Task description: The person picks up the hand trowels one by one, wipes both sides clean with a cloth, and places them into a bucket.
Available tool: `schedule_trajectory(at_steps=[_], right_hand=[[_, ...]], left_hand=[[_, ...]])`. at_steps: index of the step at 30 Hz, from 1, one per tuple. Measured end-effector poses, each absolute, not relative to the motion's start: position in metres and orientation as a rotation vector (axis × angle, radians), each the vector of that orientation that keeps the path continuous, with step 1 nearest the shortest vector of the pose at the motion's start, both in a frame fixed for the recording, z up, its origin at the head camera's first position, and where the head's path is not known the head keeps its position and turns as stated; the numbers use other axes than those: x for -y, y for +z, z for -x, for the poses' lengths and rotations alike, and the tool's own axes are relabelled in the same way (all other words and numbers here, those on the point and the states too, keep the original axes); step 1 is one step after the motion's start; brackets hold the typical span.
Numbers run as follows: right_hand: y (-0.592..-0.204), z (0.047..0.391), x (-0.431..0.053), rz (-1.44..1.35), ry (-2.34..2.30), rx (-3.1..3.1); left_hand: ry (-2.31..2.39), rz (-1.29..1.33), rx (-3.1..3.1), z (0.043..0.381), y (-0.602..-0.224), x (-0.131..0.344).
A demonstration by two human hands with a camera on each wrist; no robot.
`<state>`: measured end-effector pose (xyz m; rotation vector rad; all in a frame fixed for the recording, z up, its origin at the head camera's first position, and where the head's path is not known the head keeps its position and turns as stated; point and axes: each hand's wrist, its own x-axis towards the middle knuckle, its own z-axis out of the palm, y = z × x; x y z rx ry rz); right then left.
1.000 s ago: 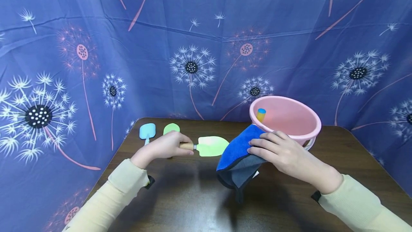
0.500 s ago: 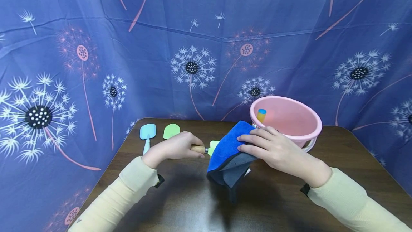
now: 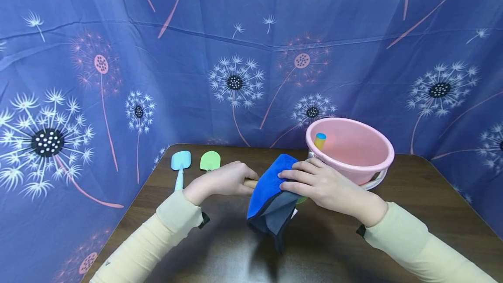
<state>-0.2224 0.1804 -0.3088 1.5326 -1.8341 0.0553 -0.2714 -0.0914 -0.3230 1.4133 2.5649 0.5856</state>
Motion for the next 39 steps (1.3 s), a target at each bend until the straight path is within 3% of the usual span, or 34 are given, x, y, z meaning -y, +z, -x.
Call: schedule_trajectory(at_steps=[16,39], right_hand=[[-0.331,0.225,-0.181,-1.598,-0.056,2.054],[-0.330,0.214,-0.202,-1.560,-0.085,2.144]], left_hand=[[0.596,-1.462,-2.562,0.273,-0.323,0.091],[0.644,-1.337,-2.601,0.271,-0.327,0.116]])
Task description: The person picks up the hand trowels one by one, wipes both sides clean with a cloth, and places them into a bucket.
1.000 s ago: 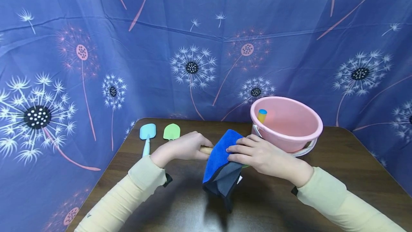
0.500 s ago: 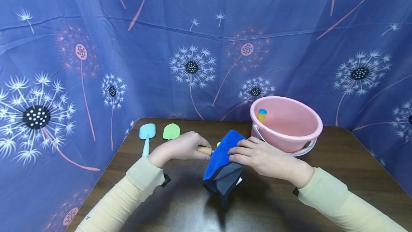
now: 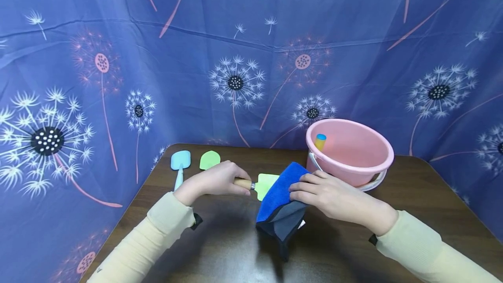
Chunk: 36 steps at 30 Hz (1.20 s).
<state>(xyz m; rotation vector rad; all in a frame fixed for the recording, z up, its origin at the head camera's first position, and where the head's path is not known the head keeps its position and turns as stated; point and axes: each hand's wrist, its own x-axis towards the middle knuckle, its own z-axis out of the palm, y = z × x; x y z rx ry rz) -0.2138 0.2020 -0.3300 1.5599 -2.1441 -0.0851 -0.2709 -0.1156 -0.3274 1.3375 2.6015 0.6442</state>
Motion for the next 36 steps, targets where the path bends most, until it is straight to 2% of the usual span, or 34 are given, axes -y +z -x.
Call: schedule_trajectory(at_steps=[21,36], right_hand=[[-0.337,0.202,-0.224,-1.481,-0.075,2.065],[-0.344,0.199,-0.228,-1.368,0.180,2.189]], left_hand=[[0.772,-1.115,-2.637,0.262,-0.324,0.154],[0.772,-1.153,-2.758,0.260,-0.297,0.170]])
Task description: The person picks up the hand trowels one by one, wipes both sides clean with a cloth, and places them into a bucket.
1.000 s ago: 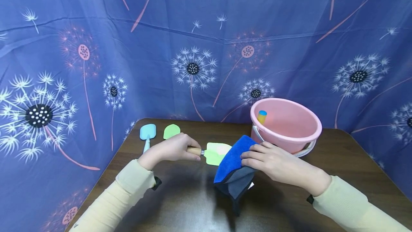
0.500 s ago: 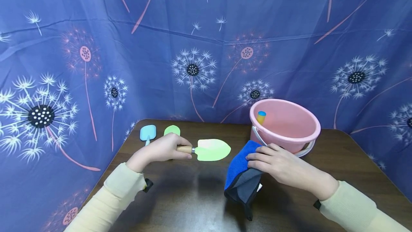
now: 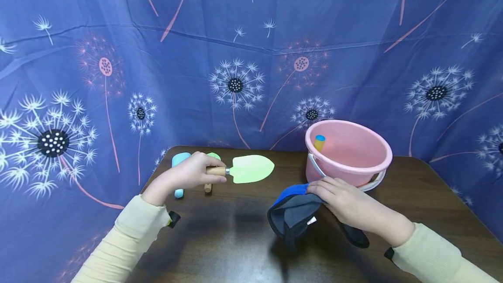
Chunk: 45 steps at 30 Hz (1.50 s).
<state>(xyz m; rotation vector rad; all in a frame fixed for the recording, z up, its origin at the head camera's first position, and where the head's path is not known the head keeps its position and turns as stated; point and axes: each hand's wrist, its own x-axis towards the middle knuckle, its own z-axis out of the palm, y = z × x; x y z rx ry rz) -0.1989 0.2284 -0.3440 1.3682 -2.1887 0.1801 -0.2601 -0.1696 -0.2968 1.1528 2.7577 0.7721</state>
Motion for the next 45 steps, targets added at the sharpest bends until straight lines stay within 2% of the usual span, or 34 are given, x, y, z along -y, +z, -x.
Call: schedule_trajectory(at_steps=[8,18,33,45], right_hand=[[-0.350,0.198,-0.222,-1.195,0.360,2.433],[-0.351,0.209,-0.220,-0.867,0.858,2.688],[-0.352,0.219,-0.210,-0.336,2.256,2.693],[-0.353,0.220,-0.200,0.056,2.542,2.469]], left_hand=[[0.816,-1.152,-2.807,0.257,-0.283,0.159],[0.848,-1.118,-2.861,0.254,-0.266,0.140],[0.814,-1.187,-2.916,0.245,-0.249,0.109],[0.794,-1.249,-2.843,0.244,-0.255,0.091]])
